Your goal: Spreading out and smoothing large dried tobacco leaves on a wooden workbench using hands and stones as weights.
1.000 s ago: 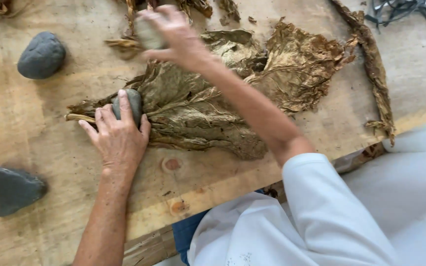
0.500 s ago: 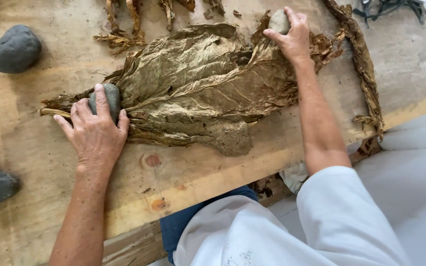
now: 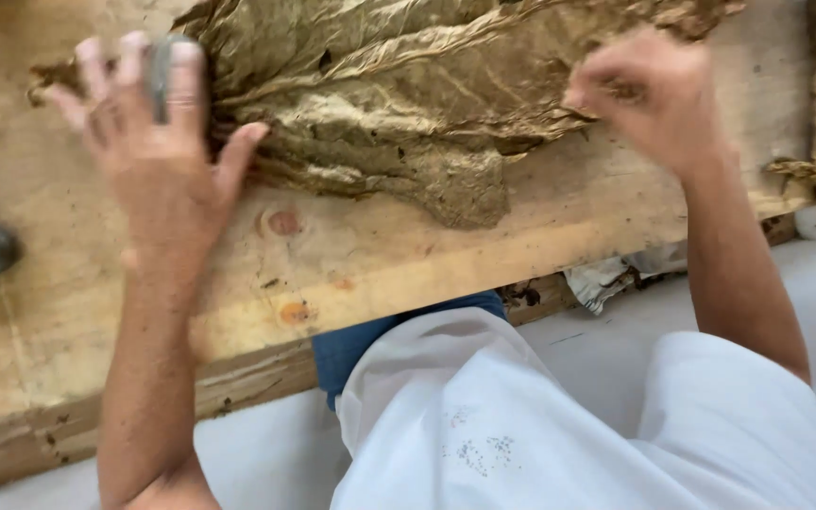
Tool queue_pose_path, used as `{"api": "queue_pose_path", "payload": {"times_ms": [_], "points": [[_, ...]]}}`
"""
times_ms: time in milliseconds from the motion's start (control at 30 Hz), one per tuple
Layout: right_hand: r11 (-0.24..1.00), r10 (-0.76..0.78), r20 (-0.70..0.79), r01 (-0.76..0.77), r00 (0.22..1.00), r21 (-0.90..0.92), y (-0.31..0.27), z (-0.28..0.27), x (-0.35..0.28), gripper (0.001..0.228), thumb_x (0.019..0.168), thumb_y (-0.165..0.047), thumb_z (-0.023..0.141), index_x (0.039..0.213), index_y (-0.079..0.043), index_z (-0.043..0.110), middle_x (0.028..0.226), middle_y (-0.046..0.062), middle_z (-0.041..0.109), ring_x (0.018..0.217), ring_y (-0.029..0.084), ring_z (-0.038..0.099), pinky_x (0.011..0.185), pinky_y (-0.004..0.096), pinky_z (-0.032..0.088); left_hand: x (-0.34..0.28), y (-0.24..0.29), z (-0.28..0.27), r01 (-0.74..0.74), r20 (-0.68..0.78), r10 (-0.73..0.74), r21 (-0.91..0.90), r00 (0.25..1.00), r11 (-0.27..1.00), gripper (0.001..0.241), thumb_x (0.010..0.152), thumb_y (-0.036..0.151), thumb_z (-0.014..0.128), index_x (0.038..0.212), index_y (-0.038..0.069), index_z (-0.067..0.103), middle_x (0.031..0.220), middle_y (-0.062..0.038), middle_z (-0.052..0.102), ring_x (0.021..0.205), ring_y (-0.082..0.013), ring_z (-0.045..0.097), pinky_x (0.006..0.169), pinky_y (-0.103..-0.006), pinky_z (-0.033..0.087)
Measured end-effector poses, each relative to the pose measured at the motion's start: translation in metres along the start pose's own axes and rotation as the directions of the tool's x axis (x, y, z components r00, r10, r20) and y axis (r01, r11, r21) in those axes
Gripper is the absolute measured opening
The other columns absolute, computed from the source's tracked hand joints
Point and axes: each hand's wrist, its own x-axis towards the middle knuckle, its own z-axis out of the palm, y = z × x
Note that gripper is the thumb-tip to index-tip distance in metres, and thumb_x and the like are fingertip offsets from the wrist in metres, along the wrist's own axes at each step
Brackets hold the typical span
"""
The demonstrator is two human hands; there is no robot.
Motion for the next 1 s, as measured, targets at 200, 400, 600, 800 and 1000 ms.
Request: {"api": "queue_pose_path", "payload": {"times_ms": [200, 400, 600, 800, 1000], "points": [[0.995, -0.098, 0.119, 0.099, 0.988, 0.000, -0.031, 0.063, -0.044, 0.052, 0.090, -0.034, 0.087, 0.135, -0.015, 0.068, 0.139, 0.021, 0.060, 0.123, 0.034, 0.057, 0.106, 0.054, 0.055, -0.003, 0.080, 0.032, -0.529, -0.191, 0.499, -0.157, 0.845, 0.834, 0.026, 0.100, 0.023, 0.092, 0.115, 0.006, 0.079, 0.126, -0.016, 0.074, 0.127, -0.0368, 0.060, 0.120, -0.0616, 0.032], [0.968, -0.246, 0.061, 0.249, 0.967, -0.046, -0.063, 0.068, -0.023, 0.019, 0.102, -0.021, 0.077, 0.119, -0.011, 0.077, 0.130, 0.018, 0.067, 0.123, 0.038, 0.058, 0.114, 0.056, 0.043, -0.011, 0.104, 0.039, -0.520, 0.027, 0.520, -0.032, 0.854, 0.854, 0.059, 0.090, 0.042, 0.089, 0.131, 0.006, 0.068, 0.129, -0.014, 0.067, 0.129, -0.0356, 0.058, 0.114, -0.0608, 0.038], [0.957, -0.274, 0.029, 0.269, 0.961, 0.109, -0.099, 0.051, -0.023, 0.016, 0.100, -0.010, 0.075, 0.113, 0.000, 0.076, 0.115, 0.017, 0.077, 0.107, 0.031, 0.074, 0.114, 0.052, 0.047, -0.020, 0.109, 0.039, -0.470, -0.096, 0.471, 0.032, 0.877, 0.882, 0.022, 0.106, 0.014, 0.072, 0.127, 0.011, 0.069, 0.127, -0.014, 0.068, 0.118, -0.0328, 0.066, 0.099, -0.0488, 0.053], [0.984, -0.136, -0.003, 0.135, 0.991, -0.118, -0.069, 0.080, -0.048, 0.074, 0.091, -0.062, 0.069, 0.145, -0.013, 0.053, 0.146, 0.021, 0.052, 0.139, 0.040, 0.050, 0.122, 0.065, 0.032, -0.034, 0.109, 0.029, -0.465, -0.004, 0.465, 0.029, 0.885, 0.885, 0.039, 0.101, 0.016, 0.077, 0.137, 0.020, 0.065, 0.125, -0.012, 0.075, 0.116, -0.0294, 0.073, 0.088, -0.0412, 0.061], [0.906, -0.038, -0.153, -0.030, 0.988, -0.423, -0.044, 0.094, -0.020, 0.051, 0.102, -0.022, 0.082, 0.141, -0.006, 0.053, 0.123, 0.017, 0.062, 0.115, 0.033, 0.059, 0.103, 0.052, 0.041, -0.016, 0.120, 0.000, -0.431, -0.174, 0.418, -0.045, 0.892, 0.901, 0.024, 0.108, 0.039, 0.069, 0.122, 0.019, 0.074, 0.109, -0.002, 0.078, 0.098, -0.0208, 0.077, 0.077, -0.0340, 0.058]]}}
